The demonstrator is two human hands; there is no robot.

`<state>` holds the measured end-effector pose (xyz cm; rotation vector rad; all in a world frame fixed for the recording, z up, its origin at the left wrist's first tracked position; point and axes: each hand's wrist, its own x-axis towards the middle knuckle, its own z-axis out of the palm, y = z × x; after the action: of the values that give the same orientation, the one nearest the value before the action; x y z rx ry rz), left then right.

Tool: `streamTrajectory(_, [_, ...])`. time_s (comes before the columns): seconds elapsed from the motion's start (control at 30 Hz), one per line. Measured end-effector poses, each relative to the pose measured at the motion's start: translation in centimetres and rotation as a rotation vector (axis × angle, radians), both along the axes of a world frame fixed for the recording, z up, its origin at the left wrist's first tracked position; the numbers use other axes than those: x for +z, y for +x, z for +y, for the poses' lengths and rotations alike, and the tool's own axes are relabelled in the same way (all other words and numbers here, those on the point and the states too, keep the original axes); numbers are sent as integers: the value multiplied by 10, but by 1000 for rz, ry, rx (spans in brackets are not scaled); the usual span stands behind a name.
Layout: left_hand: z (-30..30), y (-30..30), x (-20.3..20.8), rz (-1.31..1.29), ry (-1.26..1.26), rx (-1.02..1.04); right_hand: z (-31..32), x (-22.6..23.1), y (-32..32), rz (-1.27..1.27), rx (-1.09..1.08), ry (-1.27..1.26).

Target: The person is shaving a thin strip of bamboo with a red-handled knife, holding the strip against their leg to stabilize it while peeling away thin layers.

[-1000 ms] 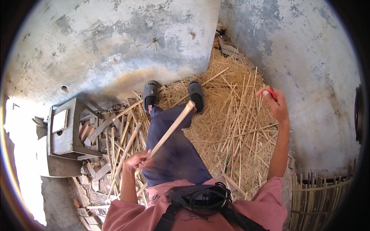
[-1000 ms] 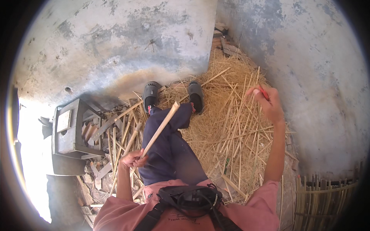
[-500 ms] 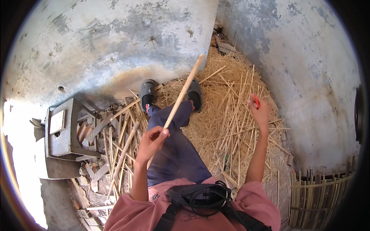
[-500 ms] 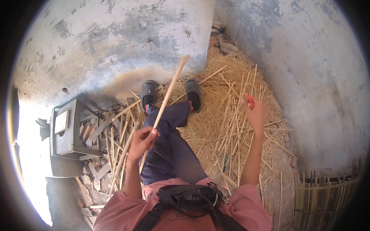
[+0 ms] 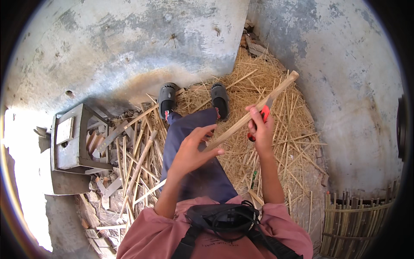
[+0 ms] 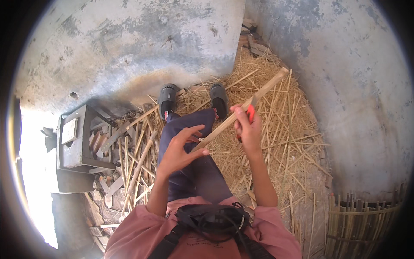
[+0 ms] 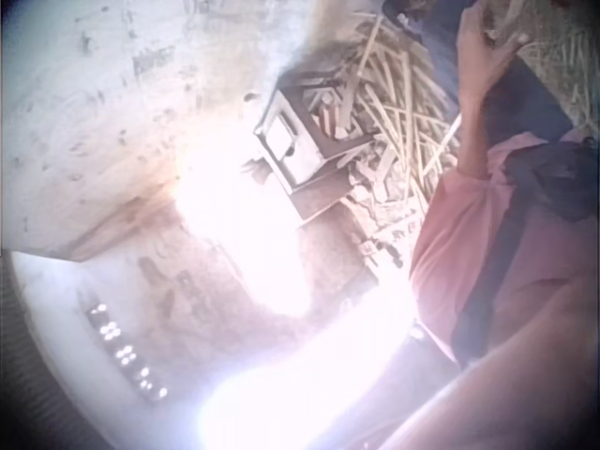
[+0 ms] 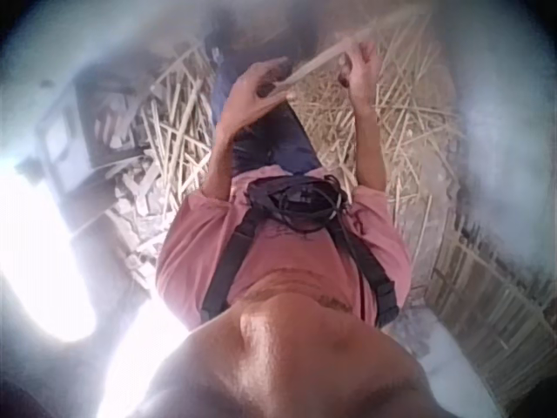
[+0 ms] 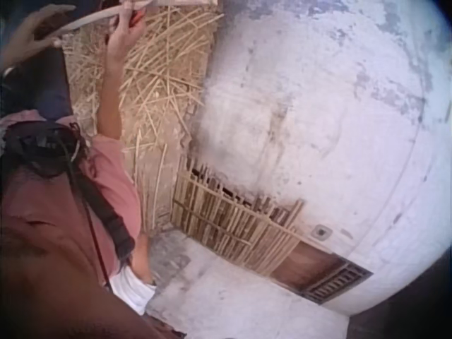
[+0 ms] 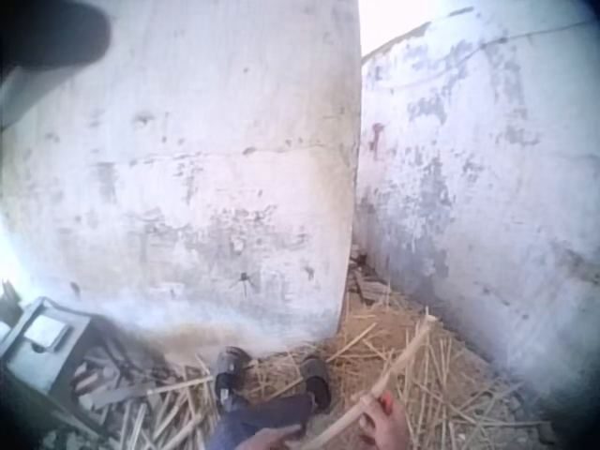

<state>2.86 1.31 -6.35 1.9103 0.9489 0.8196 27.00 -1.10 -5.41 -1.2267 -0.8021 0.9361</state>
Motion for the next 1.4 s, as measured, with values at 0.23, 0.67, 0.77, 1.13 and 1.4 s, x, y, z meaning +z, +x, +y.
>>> streamTrajectory(0.23, [7, -67, -46, 151, -360, -222, 6, -10, 68, 156, -94, 123])
streamTrajectory(0.67, [-12, -36, -45, 117, -352, -82, -5, -43, 76, 51, -148, -13])
streamTrajectory(0.77, [-15, -33, -43, 82, -309, -56, -9, -53, 66, 115, -137, -53])
streamTrajectory(1.13, [-26, -20, -33, 2, -303, 37, -41, -82, 45, -248, -94, -58])
streamTrajectory(1.4, [-34, -10, -32, -100, -209, 118, -41, -66, 15, -308, -16, 19])
